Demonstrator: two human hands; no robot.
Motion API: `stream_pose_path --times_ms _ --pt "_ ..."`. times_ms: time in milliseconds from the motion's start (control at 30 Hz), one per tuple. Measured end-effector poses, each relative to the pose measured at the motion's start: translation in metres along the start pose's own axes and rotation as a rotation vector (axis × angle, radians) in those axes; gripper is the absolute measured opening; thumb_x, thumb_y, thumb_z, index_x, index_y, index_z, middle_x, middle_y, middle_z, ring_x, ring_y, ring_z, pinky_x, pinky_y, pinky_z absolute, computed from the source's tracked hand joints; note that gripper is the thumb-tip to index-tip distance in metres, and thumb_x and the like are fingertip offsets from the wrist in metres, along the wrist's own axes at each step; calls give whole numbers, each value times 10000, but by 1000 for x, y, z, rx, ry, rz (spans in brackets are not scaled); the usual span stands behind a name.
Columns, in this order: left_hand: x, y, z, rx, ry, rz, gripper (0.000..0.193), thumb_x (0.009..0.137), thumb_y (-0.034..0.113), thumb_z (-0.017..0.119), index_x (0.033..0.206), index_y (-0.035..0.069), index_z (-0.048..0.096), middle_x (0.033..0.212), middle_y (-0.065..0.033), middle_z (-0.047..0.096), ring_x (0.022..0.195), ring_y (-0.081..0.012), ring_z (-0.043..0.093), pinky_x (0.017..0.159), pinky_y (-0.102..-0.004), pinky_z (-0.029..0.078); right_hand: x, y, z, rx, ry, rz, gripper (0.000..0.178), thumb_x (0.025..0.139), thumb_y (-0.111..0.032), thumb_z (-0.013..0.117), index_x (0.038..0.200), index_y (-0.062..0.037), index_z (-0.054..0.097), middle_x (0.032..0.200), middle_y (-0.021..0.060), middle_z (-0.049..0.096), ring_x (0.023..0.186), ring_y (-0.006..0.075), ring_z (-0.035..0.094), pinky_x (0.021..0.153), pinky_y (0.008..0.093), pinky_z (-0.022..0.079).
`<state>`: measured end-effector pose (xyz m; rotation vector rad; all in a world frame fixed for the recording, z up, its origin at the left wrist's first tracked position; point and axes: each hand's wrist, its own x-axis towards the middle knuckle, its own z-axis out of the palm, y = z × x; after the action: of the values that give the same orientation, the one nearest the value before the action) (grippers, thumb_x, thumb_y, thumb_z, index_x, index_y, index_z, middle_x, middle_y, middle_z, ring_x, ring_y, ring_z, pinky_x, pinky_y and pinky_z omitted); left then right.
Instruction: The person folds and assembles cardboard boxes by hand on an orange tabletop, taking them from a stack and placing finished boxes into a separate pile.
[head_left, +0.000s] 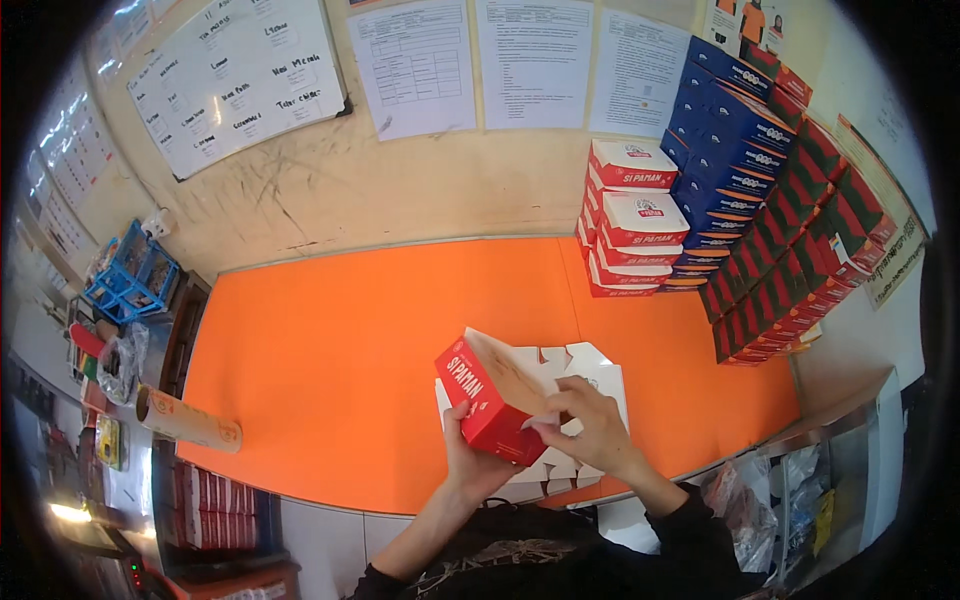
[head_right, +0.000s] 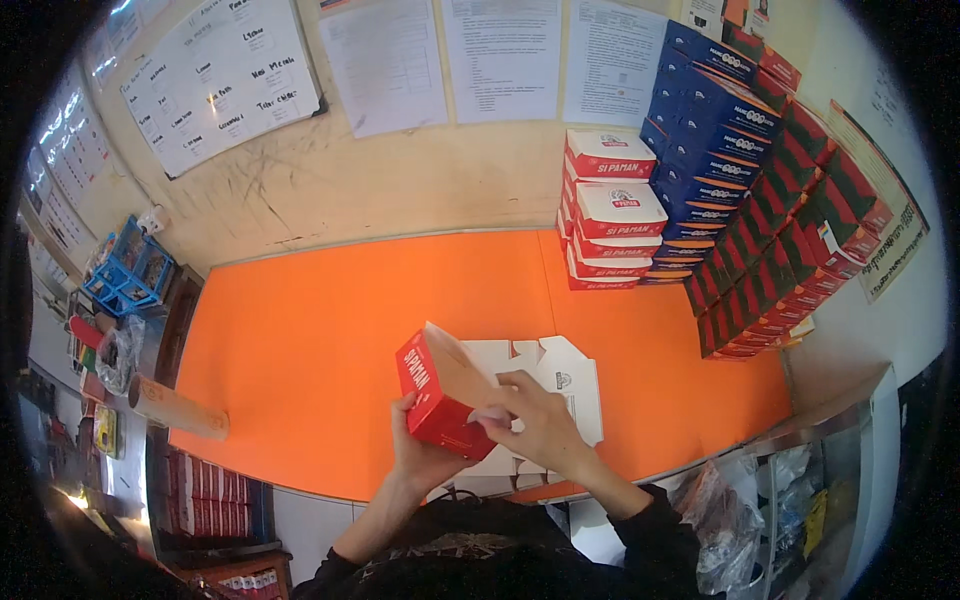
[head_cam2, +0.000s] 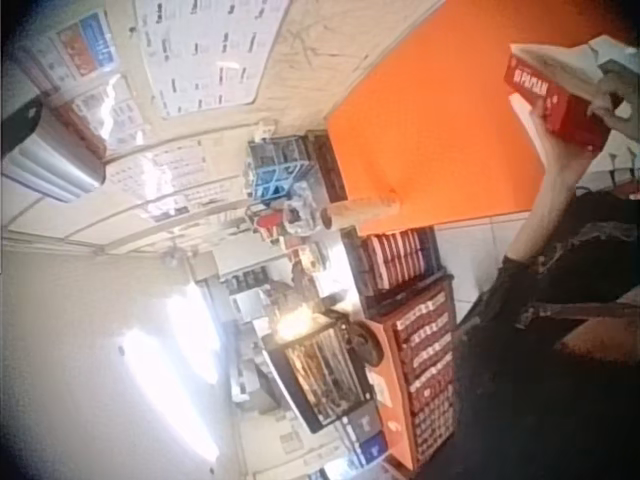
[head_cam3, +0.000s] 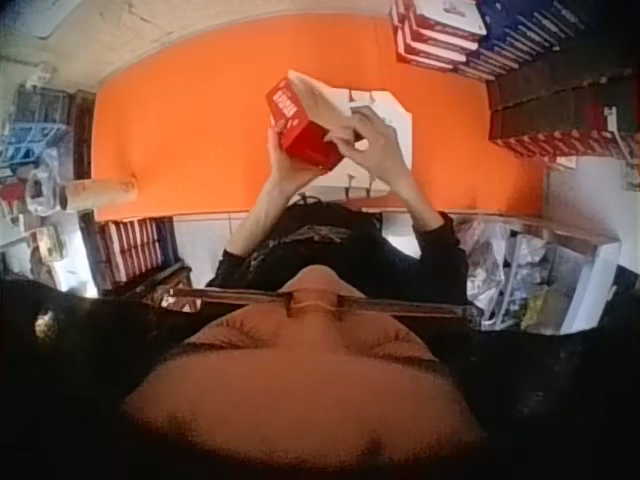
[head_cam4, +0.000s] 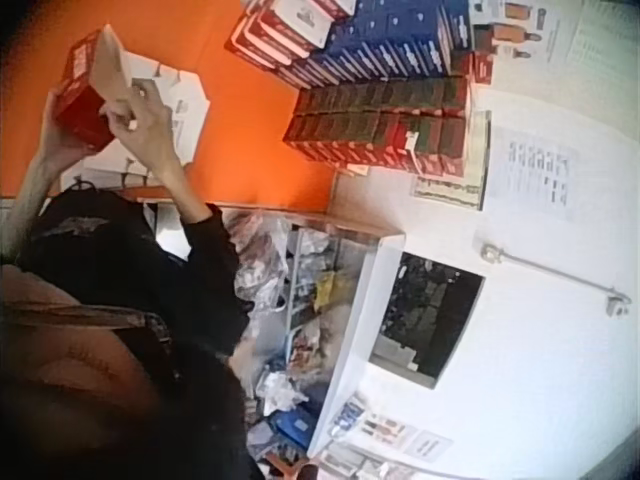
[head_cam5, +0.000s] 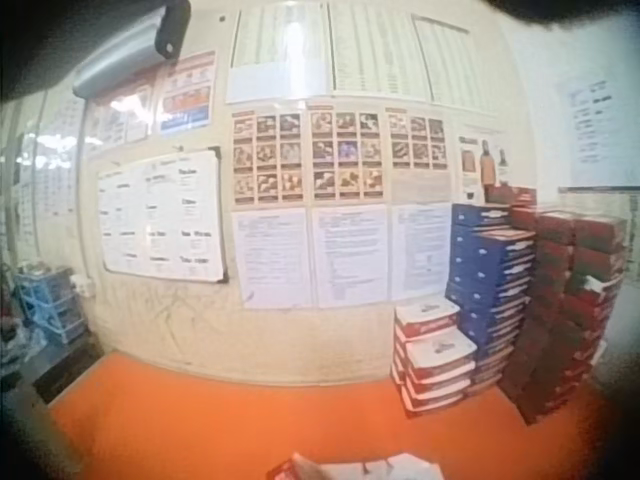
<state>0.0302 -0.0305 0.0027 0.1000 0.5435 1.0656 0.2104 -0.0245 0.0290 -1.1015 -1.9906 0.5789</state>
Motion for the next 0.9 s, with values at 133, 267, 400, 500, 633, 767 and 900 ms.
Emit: stream_pose_path --times_ms 133,267,400,500,633,767,900 --pt "-6 -4 16 -50 -72 -164 739 750 611 422 1315 136 380 1274 -121 458 1171 -279 452 982 -497 342 8 -5 -5 347 -45 314 375 705 -185 764 1041 -93 625 891 115 589 604 204 613 557 277 498" --pt "-3 -10 10 -12 -72 -117 789 735 646 380 1327 125 366 1285 -120 442 1163 -283 450 972 -502 346 -11 6 11 -1 -96 -278 503 801 -222 688 1220 -17 501 958 100 598 720 182 620 630 293 494" --pt "-15 -27 -26 172 13 -17 624 817 459 444 1328 108 367 1244 -110 481 1148 -255 461 951 -471 376 1 38 11 47 345 139 446 806 -258 646 1171 -26 539 1280 215 394 1193 346 381 992 421 318" --pt "-12 -36 -36 401 -44 -30 582 838 156 524 1358 32 293 1234 -116 490 1163 -225 450 962 -403 386 -11 37 33 201 157 173 590 762 -294 683 1244 -38 460 1285 203 371 1186 352 382 990 435 321" --pt "-29 -34 -4 1610 18 498 904 634 96 691 1397 98 207 1271 -220 372 1217 -307 398 955 -415 407 -40 28 53 238 -71 347 658 691 -322 732 1223 -76 434 1161 161 390 1165 344 353 993 437 303" --pt "-11 -23 -29 1238 -95 324 822 628 126 688 1327 92 258 1269 -263 312 1109 -432 465 892 -450 447 -46 29 36 494 -150 422 572 696 -258 695 1185 -89 451 1140 139 377 1135 314 331 994 385 278" --pt "-19 -38 -7 1616 -50 388 788 664 190 669 1326 116 246 1271 -307 277 979 -488 527 828 -459 476 -55 33 50 356 -72 477 658 683 -208 683 1273 -100 410 1152 152 374 1121 338 350 991 419 288"
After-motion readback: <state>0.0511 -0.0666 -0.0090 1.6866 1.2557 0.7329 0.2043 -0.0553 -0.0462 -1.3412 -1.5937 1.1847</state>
